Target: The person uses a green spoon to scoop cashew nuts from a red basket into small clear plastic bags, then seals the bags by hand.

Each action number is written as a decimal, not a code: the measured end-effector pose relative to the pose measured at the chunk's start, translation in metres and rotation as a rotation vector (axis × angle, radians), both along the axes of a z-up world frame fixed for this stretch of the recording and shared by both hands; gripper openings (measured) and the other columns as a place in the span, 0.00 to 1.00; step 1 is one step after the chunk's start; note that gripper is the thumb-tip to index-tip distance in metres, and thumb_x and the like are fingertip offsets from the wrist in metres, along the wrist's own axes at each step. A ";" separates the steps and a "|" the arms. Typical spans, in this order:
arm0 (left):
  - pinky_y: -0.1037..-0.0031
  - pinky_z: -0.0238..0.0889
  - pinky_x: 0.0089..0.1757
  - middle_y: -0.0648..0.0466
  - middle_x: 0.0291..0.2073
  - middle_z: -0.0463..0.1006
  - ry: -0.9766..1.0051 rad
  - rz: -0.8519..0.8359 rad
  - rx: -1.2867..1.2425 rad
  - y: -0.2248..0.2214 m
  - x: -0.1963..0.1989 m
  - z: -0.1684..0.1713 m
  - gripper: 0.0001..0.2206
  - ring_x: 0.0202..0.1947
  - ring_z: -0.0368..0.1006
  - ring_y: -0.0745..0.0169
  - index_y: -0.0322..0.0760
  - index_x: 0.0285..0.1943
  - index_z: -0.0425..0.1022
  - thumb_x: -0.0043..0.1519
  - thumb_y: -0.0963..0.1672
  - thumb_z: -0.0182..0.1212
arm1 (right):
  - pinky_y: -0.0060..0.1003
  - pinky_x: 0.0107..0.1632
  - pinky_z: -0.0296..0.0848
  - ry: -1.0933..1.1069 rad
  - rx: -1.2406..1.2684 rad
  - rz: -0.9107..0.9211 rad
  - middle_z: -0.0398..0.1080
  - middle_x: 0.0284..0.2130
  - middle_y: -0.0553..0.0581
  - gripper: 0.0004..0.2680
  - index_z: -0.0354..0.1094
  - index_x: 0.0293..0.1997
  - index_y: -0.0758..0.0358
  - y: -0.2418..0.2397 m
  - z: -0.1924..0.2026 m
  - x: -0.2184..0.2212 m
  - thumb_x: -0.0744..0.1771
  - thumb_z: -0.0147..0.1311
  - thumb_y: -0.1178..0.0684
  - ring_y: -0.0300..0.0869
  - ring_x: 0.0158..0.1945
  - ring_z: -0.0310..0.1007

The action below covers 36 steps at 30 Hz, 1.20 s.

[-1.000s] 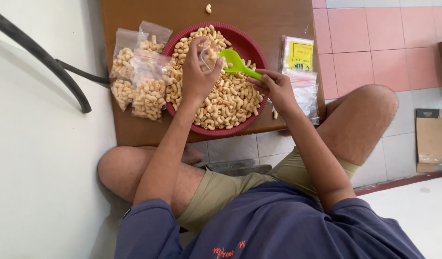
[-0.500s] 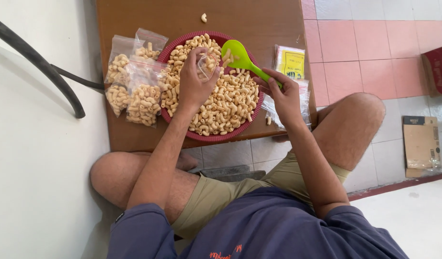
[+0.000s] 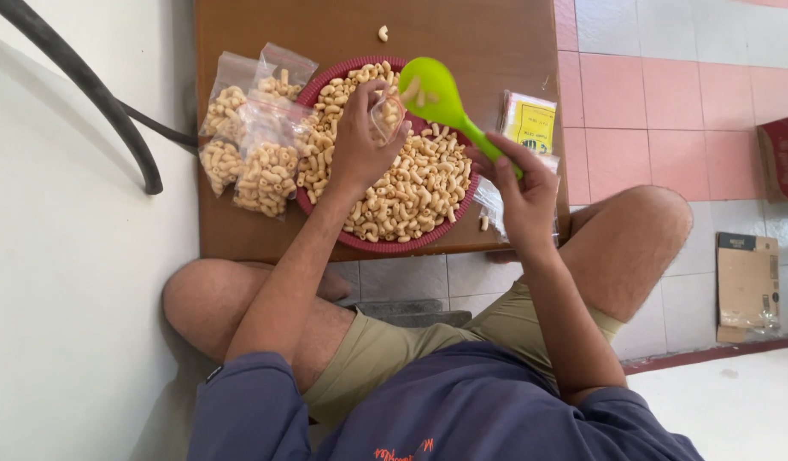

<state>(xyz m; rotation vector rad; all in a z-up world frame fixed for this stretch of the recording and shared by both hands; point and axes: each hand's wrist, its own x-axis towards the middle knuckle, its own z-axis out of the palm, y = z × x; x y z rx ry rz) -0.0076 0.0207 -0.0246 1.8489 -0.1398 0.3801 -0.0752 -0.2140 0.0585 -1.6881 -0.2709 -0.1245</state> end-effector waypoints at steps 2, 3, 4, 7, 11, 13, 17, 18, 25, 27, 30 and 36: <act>0.45 0.73 0.55 0.41 0.49 0.76 -0.015 0.004 -0.005 0.000 0.002 0.002 0.29 0.55 0.78 0.33 0.44 0.68 0.66 0.59 0.49 0.73 | 0.58 0.62 0.79 -0.107 -0.083 0.024 0.74 0.58 0.75 0.13 0.68 0.66 0.72 0.009 0.003 -0.004 0.74 0.42 0.69 0.63 0.58 0.79; 0.46 0.73 0.56 0.41 0.49 0.76 -0.012 0.004 -0.007 0.001 -0.001 0.002 0.29 0.55 0.78 0.34 0.44 0.69 0.66 0.59 0.49 0.73 | 0.61 0.62 0.78 -0.197 -0.162 0.045 0.74 0.59 0.75 0.14 0.68 0.66 0.73 0.014 0.004 -0.009 0.73 0.43 0.71 0.65 0.58 0.78; 0.46 0.73 0.56 0.41 0.49 0.76 -0.013 0.007 -0.005 0.002 0.000 0.003 0.29 0.55 0.78 0.34 0.44 0.69 0.66 0.59 0.49 0.73 | 0.61 0.62 0.78 -0.199 -0.160 0.048 0.74 0.59 0.75 0.14 0.68 0.66 0.73 0.015 0.006 -0.008 0.73 0.43 0.71 0.65 0.58 0.78; 0.45 0.73 0.56 0.42 0.49 0.76 -0.027 0.006 0.023 0.002 0.001 0.003 0.31 0.55 0.78 0.34 0.44 0.69 0.66 0.57 0.47 0.75 | 0.62 0.61 0.78 -0.353 -0.274 0.054 0.72 0.63 0.74 0.15 0.68 0.67 0.75 0.015 0.008 -0.010 0.72 0.44 0.73 0.67 0.58 0.77; 0.47 0.72 0.55 0.46 0.47 0.75 -0.039 -0.018 0.007 0.004 0.002 0.001 0.29 0.53 0.78 0.38 0.46 0.69 0.66 0.59 0.50 0.72 | 0.63 0.61 0.77 -0.386 -0.305 0.017 0.72 0.62 0.75 0.16 0.68 0.67 0.73 0.010 0.010 -0.007 0.71 0.44 0.74 0.67 0.57 0.78; 0.47 0.72 0.55 0.47 0.45 0.75 -0.058 -0.020 0.014 0.005 0.002 0.000 0.28 0.52 0.78 0.39 0.46 0.68 0.67 0.59 0.50 0.72 | 0.62 0.62 0.77 -0.376 -0.304 -0.011 0.73 0.60 0.73 0.17 0.68 0.68 0.70 0.007 0.008 -0.002 0.72 0.43 0.74 0.65 0.58 0.78; 0.49 0.72 0.55 0.47 0.45 0.76 -0.085 0.009 0.020 0.004 0.005 -0.007 0.26 0.53 0.77 0.40 0.46 0.67 0.68 0.60 0.49 0.71 | 0.63 0.61 0.76 -0.208 -0.353 -0.099 0.76 0.54 0.75 0.15 0.69 0.67 0.72 -0.007 -0.022 0.017 0.72 0.45 0.72 0.68 0.57 0.77; 0.49 0.72 0.55 0.47 0.45 0.76 -0.087 0.023 0.028 0.003 0.006 -0.009 0.26 0.53 0.77 0.39 0.46 0.66 0.68 0.60 0.48 0.70 | 0.63 0.60 0.77 -0.150 -0.382 -0.122 0.77 0.51 0.76 0.14 0.70 0.66 0.72 -0.012 -0.035 0.024 0.73 0.46 0.70 0.69 0.57 0.77; 0.50 0.71 0.56 0.47 0.47 0.76 -0.049 0.022 0.034 0.004 0.008 -0.013 0.27 0.54 0.78 0.41 0.46 0.66 0.69 0.57 0.45 0.70 | 0.58 0.53 0.79 -0.043 -0.594 -0.196 0.81 0.43 0.71 0.12 0.77 0.62 0.60 -0.028 -0.100 0.041 0.73 0.52 0.62 0.65 0.51 0.79; 0.51 0.71 0.56 0.49 0.47 0.76 -0.033 0.018 0.035 0.003 0.008 -0.013 0.27 0.54 0.78 0.42 0.46 0.66 0.69 0.56 0.45 0.70 | 0.49 0.53 0.80 0.149 -0.274 -0.171 0.80 0.45 0.75 0.12 0.75 0.62 0.68 -0.021 -0.091 0.032 0.74 0.45 0.64 0.60 0.48 0.83; 0.51 0.72 0.55 0.48 0.46 0.77 -0.036 0.029 0.050 0.003 0.008 -0.013 0.26 0.53 0.79 0.42 0.46 0.65 0.70 0.56 0.45 0.71 | 0.46 0.54 0.80 0.294 -0.092 -0.135 0.76 0.51 0.78 0.12 0.71 0.64 0.73 -0.020 -0.089 0.031 0.74 0.45 0.64 0.60 0.52 0.82; 0.48 0.71 0.55 0.45 0.45 0.76 -0.053 0.017 0.040 0.003 0.007 -0.010 0.25 0.52 0.78 0.37 0.43 0.65 0.69 0.58 0.47 0.70 | 0.41 0.55 0.84 0.449 0.338 -0.207 0.75 0.54 0.76 0.13 0.68 0.64 0.77 -0.040 -0.109 0.035 0.74 0.46 0.60 0.57 0.56 0.82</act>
